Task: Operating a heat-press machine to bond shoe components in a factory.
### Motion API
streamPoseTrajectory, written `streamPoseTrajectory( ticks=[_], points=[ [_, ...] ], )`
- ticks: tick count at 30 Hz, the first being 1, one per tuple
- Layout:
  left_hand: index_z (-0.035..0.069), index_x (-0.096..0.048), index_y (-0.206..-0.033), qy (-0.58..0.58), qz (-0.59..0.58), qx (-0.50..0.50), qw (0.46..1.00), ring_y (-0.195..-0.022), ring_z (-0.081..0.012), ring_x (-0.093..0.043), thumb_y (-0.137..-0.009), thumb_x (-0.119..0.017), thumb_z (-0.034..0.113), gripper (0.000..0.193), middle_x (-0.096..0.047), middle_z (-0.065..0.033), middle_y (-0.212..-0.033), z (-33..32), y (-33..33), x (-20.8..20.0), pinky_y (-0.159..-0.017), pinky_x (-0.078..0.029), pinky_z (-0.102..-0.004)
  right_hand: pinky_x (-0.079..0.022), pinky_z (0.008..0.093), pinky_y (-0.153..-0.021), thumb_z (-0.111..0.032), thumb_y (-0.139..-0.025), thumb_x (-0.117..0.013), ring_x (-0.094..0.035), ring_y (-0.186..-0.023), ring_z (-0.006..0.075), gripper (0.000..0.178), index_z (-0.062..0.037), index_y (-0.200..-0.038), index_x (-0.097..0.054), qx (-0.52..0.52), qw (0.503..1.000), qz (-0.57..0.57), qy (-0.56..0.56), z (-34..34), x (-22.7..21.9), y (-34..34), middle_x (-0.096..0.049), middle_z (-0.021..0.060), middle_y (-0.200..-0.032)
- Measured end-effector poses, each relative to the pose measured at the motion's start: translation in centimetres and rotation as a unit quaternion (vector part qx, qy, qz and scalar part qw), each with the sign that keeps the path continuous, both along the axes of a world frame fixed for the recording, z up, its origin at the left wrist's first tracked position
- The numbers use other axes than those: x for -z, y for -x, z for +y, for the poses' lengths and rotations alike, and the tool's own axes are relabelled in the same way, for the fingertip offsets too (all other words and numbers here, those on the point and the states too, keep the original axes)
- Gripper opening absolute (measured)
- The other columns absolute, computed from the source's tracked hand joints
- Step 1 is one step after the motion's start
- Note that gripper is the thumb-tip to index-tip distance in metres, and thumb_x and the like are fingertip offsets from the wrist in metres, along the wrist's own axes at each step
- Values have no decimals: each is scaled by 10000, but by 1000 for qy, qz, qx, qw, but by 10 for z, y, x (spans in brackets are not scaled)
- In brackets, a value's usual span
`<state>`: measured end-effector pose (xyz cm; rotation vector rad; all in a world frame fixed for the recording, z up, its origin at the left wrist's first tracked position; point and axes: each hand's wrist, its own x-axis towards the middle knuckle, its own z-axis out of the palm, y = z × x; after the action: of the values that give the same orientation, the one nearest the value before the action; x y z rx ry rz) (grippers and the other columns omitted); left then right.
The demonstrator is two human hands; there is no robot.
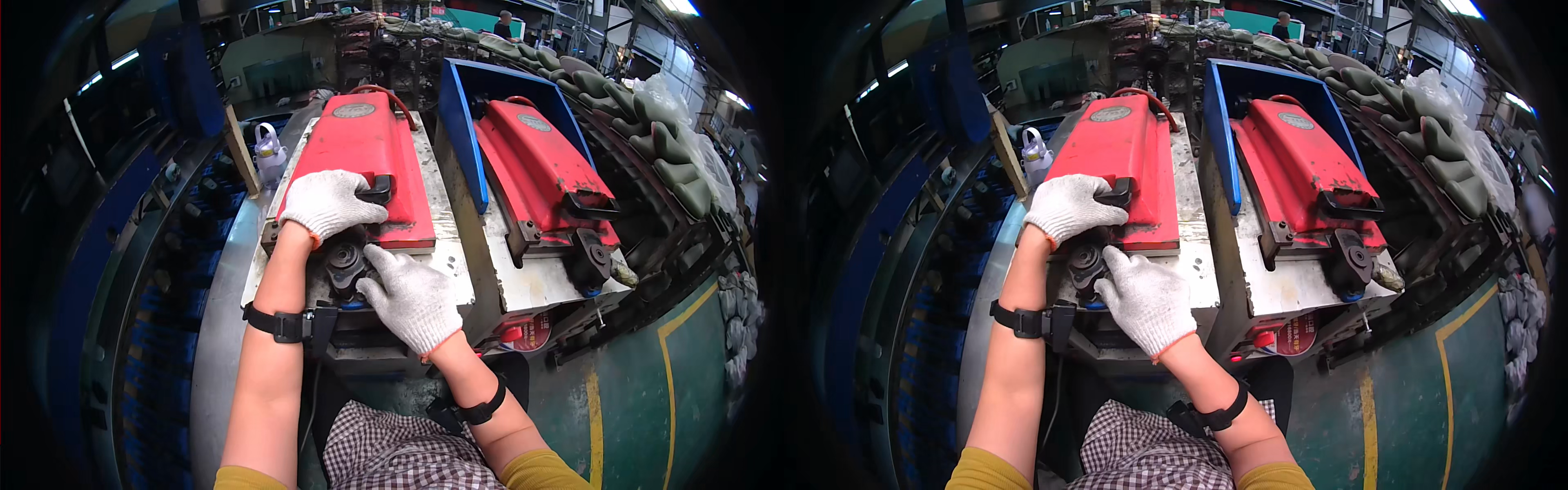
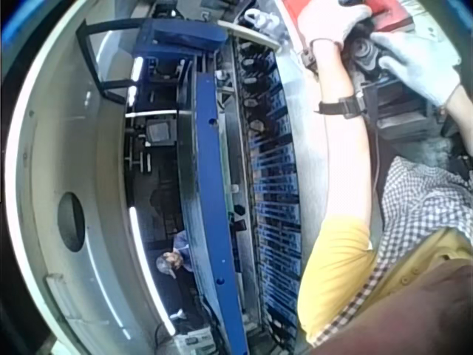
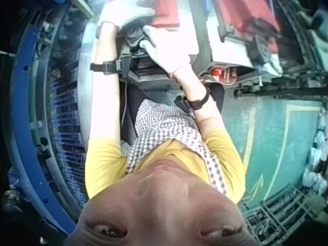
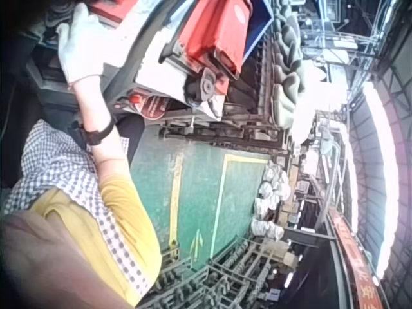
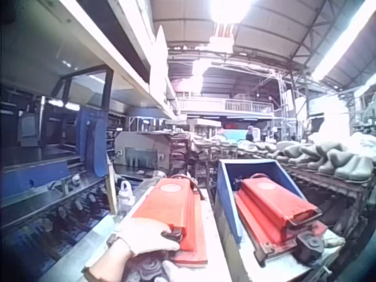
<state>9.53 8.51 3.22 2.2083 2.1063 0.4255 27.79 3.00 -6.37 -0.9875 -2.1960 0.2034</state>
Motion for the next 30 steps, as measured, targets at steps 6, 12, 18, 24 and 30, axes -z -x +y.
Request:
streamPoseTrajectory(
  ticks=[6, 12, 18, 24, 30],
  points=[
    [155, -816, -1064, -14, 8, -2, 1000, -987, -334, -749, -724, -764, 614, 574, -783, -143, -1029, -1, 1, 1, -884, -572, -419, -581, 483, -723, -331, -948, -710, -741, -840, 359, 392, -82, -1245, -649, 1, 1000, 5, -12, 0, 1, 0, -727, 176, -920],
    [154, -815, -1039, -20, 14, -1, 1000, -971, -327, -753, -731, -762, 620, 561, -784, -135, -1008, 1, 0, 3, -870, -574, -414, -578, 482, -721, -338, -948, -713, -739, -838, 358, 394, -84, -1243, -650, -4, 1000, 12, -17, 1, 3, 0, -725, 172, -920],
    [148, -815, -1040, -22, 16, -3, 1000, -967, -323, -755, -735, -761, 629, 572, -785, -133, -1001, 0, 2, 5, -866, -574, -412, -577, 476, -723, -340, -948, -714, -739, -844, 350, 395, -85, -1242, -652, 1, 1000, 10, -22, 0, 2, 0, -722, 163, -906],
    [148, -816, -1045, -24, 19, -3, 1000, -968, -325, -755, -733, -761, 629, 576, -784, -133, -1010, 0, 1, 4, -871, -576, -414, -577, 476, -722, -341, -945, -718, -738, -842, 349, 400, -81, -1242, -653, -4, 999, 21, -30, 1, 5, 0, -723, 163, -910],
    [148, -815, -1051, -29, 27, -3, 999, -966, -324, -755, -737, -764, 631, 578, -784, -127, -1005, 0, 1, 5, -866, -577, -418, -584, 448, -809, -317, -919, -770, -744, -909, 338, 451, -82, -1296, -691, 9, 1000, 0, 22, -3, -2, 0, -742, 163, -976]
  ],
)
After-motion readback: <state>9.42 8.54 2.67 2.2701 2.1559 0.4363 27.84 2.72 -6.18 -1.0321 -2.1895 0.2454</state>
